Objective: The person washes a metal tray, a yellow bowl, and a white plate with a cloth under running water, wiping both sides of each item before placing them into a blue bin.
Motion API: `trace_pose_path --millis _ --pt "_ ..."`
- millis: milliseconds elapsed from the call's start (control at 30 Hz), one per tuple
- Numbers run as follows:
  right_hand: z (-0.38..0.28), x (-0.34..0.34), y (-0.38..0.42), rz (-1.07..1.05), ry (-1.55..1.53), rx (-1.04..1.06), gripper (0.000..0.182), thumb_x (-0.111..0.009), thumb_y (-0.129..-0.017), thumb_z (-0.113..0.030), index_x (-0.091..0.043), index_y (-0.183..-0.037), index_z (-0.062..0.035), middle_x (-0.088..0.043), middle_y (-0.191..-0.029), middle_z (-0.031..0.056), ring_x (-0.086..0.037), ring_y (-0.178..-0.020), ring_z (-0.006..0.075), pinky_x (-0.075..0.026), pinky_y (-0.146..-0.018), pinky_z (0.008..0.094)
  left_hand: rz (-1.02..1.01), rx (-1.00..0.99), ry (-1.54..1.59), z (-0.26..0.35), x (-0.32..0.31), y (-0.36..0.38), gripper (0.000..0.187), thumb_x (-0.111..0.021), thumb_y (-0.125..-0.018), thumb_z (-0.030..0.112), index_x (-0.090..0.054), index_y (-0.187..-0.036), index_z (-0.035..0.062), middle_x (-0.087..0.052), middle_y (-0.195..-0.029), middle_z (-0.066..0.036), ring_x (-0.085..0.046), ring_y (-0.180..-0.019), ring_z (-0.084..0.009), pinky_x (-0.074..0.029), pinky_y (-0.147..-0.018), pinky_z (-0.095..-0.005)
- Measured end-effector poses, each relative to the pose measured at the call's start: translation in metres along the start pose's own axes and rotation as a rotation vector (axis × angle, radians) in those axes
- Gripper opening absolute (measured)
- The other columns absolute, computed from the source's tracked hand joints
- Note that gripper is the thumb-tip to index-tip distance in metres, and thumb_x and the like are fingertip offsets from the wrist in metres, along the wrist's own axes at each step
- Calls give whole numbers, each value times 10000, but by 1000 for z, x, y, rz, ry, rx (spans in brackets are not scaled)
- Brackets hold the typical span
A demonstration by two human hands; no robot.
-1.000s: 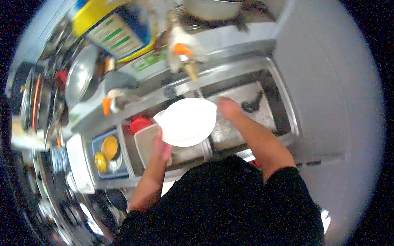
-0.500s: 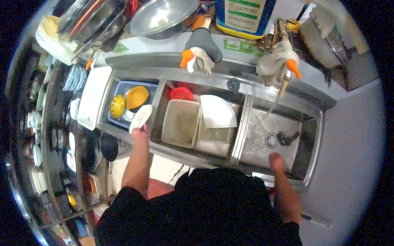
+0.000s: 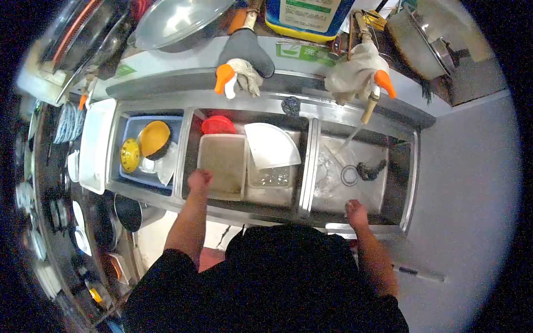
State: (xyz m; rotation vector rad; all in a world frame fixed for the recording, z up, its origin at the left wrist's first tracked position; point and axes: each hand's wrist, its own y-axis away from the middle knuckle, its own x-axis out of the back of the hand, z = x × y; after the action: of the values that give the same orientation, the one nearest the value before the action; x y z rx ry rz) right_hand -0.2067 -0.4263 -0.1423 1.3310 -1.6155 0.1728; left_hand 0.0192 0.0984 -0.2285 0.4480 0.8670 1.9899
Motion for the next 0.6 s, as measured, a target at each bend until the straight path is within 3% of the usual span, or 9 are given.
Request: trace_pose_path --millis 100,167,233,300,367,433,533,567,600 --pt "17 1 5 68 75 52 331 -536 -861 -306 -589 -1014 -17 -626 -794 215 -614 -777 387 -471 -688 434 -284 207 -183 -57 -46 -14 191 -444 -861 167 -561 -819 22 -553 -654 -80 -558 -550 -182 -440 -444 -316" --pt "22 9 8 131 213 102 335 -535 -864 -311 -588 -1015 -16 -625 -814 224 -610 -789 399 -469 -696 444 -322 211 -278 -93 -76 -34 206 -452 -858 175 -573 -859 8 -579 -698 -104 -584 -595 -216 -460 -484 -339" --pt "11 22 15 -15 215 -175 343 -529 -866 -328 -581 -1042 -38 -624 -874 232 -598 -823 416 -473 -726 448 -363 214 -374 -106 -105 -54 230 -460 -855 182 -585 -899 -7 -605 -742 -128 -610 -641 -251 -481 -525 -361" --pt "24 28 20 -15 233 -146 346 -523 -867 -340 -575 -1056 -55 -623 -889 229 -598 -828 414 -474 -730 450 -438 -399 -1408 -101 -137 -82 322 -493 -832 176 -556 -1053 -50 -607 -996 -231 -620 -868 -341 -506 -736 -413" --pt "27 33 24 -17 246 -116 349 -518 -867 -352 -569 -1069 -71 -623 -904 226 -598 -833 412 -475 -734 453 -260 -618 -1478 -98 -167 -101 436 -494 -807 153 -486 -1194 -50 -485 -1226 -283 -492 -1143 -363 -382 -986 -399" --pt "19 35 30 -7 312 -252 348 -520 -864 -359 -562 -1082 -91 -629 -909 207 -603 -845 395 -477 -741 449 -305 -703 -1570 -41 -197 -61 474 -444 -815 140 -430 -1268 0 -407 -1331 -238 -364 -1269 -316 -268 -1076 -392" --pt "27 35 38 -81 290 -257 361 -524 -861 -364 -560 -1089 -86 -625 -954 207 -602 -881 387 -476 -761 446 -461 -1045 -1664 -17 -227 -62 476 -382 -834 123 -407 -1301 35 -428 -1341 -160 -335 -1293 -308 -234 -1085 -431" --pt "23 37 37 -79 291 -269 361 -524 -861 -364 -560 -1089 -86 -625 -954 207 -602 -881 387 -476 -761 446 -541 -885 -1709 -2 -239 -54 479 -413 -812 124 -423 -1285 44 -408 -1353 -172 -317 -1305 -303 -218 -1089 -432" --pt "19 37 38 -69 303 -272 381 -512 -868 -386 -561 -1086 -77 -619 -969 223 -592 -888 411 -472 -774 465 -525 -903 -1848 -3 -245 -61 456 -434 -798 129 -463 -1247 48 -450 -1313 -175 -380 -1261 -299 -275 -1058 -419"
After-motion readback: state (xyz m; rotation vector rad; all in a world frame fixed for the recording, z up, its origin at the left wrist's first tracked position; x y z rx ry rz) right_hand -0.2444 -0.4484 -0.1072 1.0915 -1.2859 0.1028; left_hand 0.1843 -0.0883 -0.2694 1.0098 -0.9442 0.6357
